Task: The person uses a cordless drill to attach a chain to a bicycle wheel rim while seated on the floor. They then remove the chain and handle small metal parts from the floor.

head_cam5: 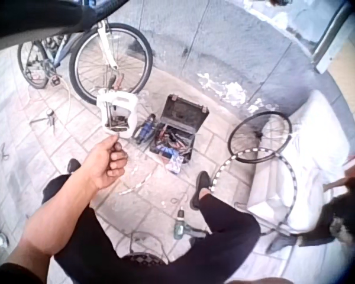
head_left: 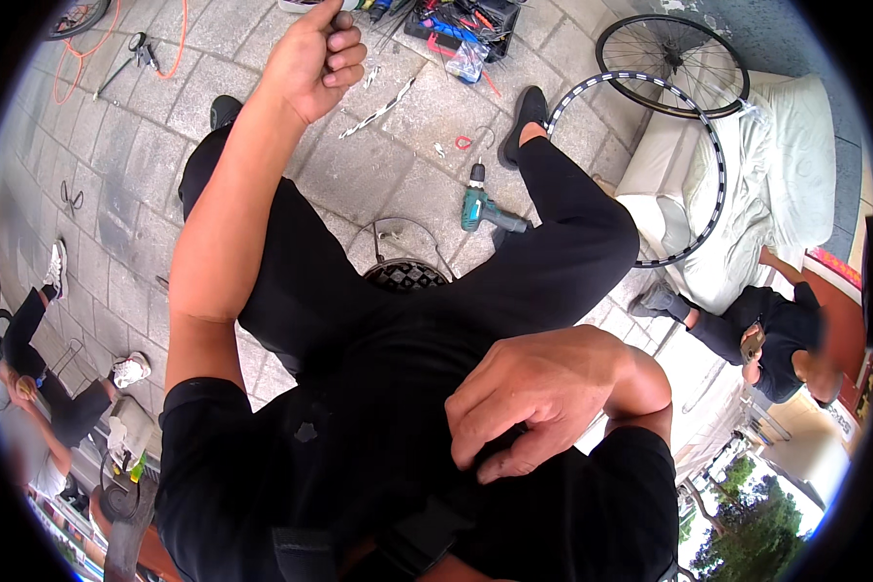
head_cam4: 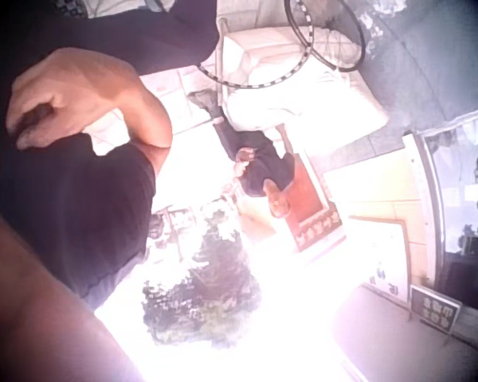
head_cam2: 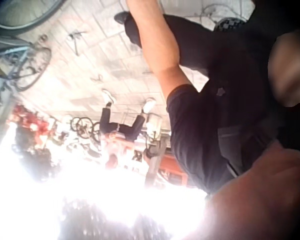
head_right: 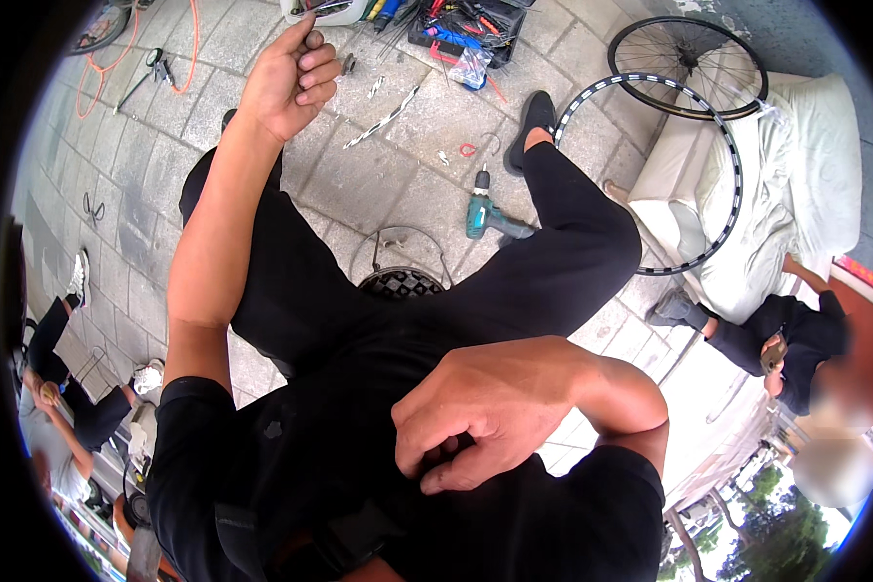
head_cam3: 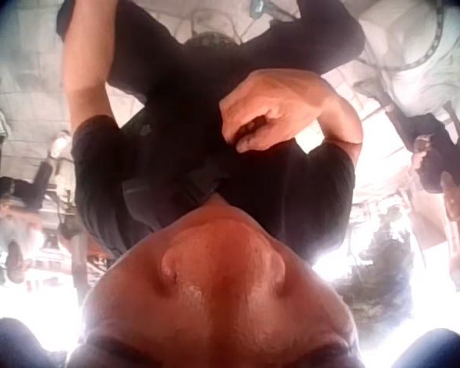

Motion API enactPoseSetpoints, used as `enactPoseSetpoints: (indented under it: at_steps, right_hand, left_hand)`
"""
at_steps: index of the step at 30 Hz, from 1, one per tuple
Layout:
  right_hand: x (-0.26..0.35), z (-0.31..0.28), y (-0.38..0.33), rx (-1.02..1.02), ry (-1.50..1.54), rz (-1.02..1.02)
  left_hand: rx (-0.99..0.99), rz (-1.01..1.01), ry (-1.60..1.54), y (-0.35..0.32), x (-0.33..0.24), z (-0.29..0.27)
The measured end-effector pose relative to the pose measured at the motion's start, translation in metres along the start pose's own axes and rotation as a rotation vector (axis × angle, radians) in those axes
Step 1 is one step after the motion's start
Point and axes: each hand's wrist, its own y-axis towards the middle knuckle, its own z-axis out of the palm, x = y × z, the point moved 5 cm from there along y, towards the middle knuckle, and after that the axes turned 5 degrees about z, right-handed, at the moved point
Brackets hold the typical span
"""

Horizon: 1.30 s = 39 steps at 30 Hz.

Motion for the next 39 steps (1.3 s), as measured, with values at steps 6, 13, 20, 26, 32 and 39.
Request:
enactPoseSetpoints:
  at_steps: [6, 13, 20, 26, 32, 39]
  right_hand:
    - [0.028, 0.011, 0.014, 0.019, -0.054, -0.058]
    - [0.047, 0.025, 0.032, -0.171, -0.535, -0.306]
    - [0.085, 0.068, 0.112, -0.312, -0.781, -0.590]
    - [0.122, 0.098, 0.163, -0.111, -0.747, -0.666]
    - [0.064, 0.080, 0.160, -0.346, -0.706, -0.419]
    - [0.028, 0.038, 0.068, -0.283, -0.394, -0.175]
  left_hand:
    - [-0.075, -0.002, -0.002, 0.002, 0.000, -0.012]
    - [-0.081, 0.047, -0.021, 0.002, -0.011, -0.019]
    - [-0.112, 0.041, -0.011, 0.006, -0.009, -0.023]
    - [-0.102, 0.027, 0.010, 0.006, 0.000, -0.019]
    - [-0.065, 0.088, -0.034, 0.004, -0.010, -0.013]
    - [-0.082, 0.166, -0.044, -0.005, -0.024, -0.025]
